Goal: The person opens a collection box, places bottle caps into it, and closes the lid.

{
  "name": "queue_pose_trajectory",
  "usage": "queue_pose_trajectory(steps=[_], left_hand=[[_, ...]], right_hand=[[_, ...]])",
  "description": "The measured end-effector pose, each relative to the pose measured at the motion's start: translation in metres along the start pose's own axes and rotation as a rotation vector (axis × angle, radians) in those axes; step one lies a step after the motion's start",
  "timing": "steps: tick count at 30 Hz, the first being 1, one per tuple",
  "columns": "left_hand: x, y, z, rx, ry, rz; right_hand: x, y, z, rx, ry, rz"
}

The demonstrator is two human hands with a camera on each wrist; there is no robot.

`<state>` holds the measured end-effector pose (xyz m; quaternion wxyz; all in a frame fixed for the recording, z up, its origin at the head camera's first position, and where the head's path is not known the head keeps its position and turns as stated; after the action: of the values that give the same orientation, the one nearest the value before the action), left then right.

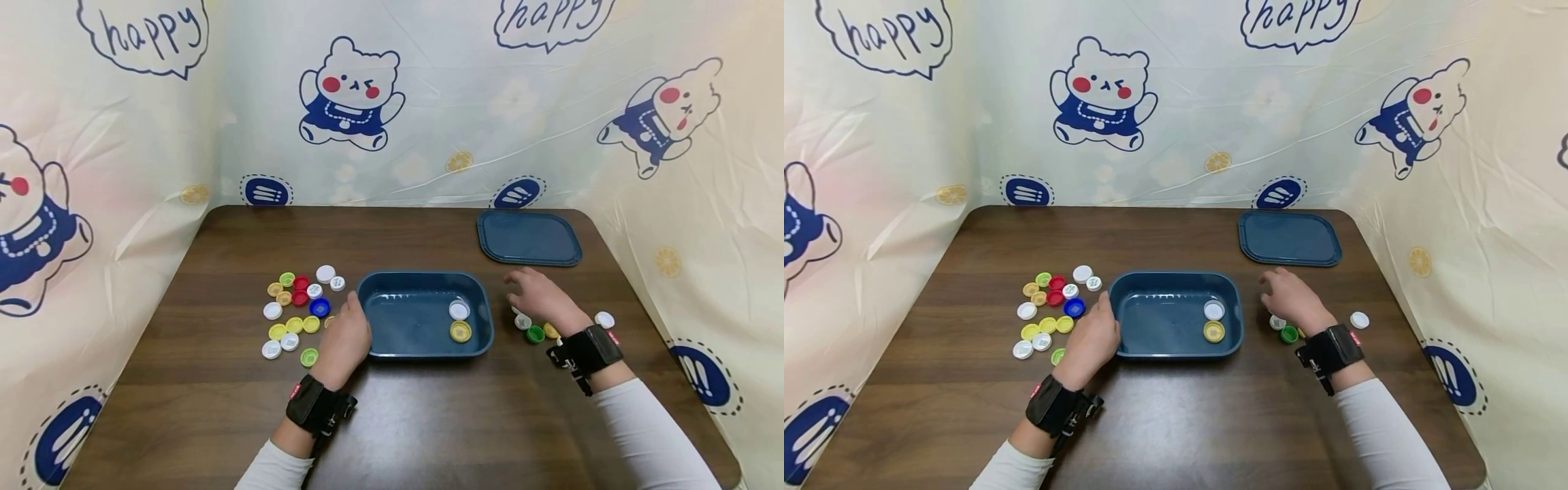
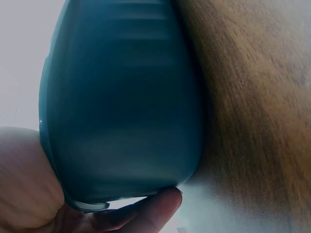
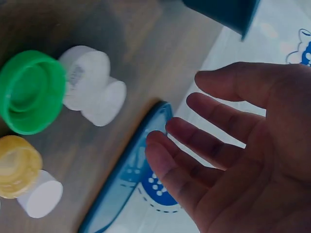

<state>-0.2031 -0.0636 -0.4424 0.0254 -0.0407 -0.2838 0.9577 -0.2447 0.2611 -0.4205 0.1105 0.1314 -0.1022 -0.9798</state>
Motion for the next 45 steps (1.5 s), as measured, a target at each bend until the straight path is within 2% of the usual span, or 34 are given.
queue_pose_trajectory(steps=[9,15,23,31,38,45], left_hand=[[0.0,-0.001,0.0,-0.002,-0.008,-0.006],[0.0,-0.002,-0.001,0.0,-0.003,-0.003],[0.0,-0.005,0.0,0.006,-0.022,-0.032],[0.0,-0.002,-0.002,-0.006,0.008,-0.005],[0.0,-0.002,-0.002,-0.006,0.009,0.004],[0.001,0.001,-0.003,-0.01,0.021,0.022]], right_hand=[[0.003,-0.022,-0.022,-0.042,0.078,-0.076],[0.005,-0.031,-0.032,-0.065,0.106,-0.088],[0.006,-0.032,-0.035,-0.059,0.083,-0.081],[0.006,-0.031,-0.036,-0.064,0.071,-0.056],[0.006,-0.018,-0.021,-0.067,0.028,-0.028],[0.0,0.026,0.012,-0.068,-0.072,0.058]])
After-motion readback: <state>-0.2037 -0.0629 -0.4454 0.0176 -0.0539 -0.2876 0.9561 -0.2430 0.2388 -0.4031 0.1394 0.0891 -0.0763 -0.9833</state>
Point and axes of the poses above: each hand's wrist, its own x-axis towards the middle knuckle, its own z-axis out of the back of the hand, y = z × x, the point moved 10 cm from there along x, towards the middle knuckle, and after that the axes turned 6 degrees about -x, right-handed, at the moved point
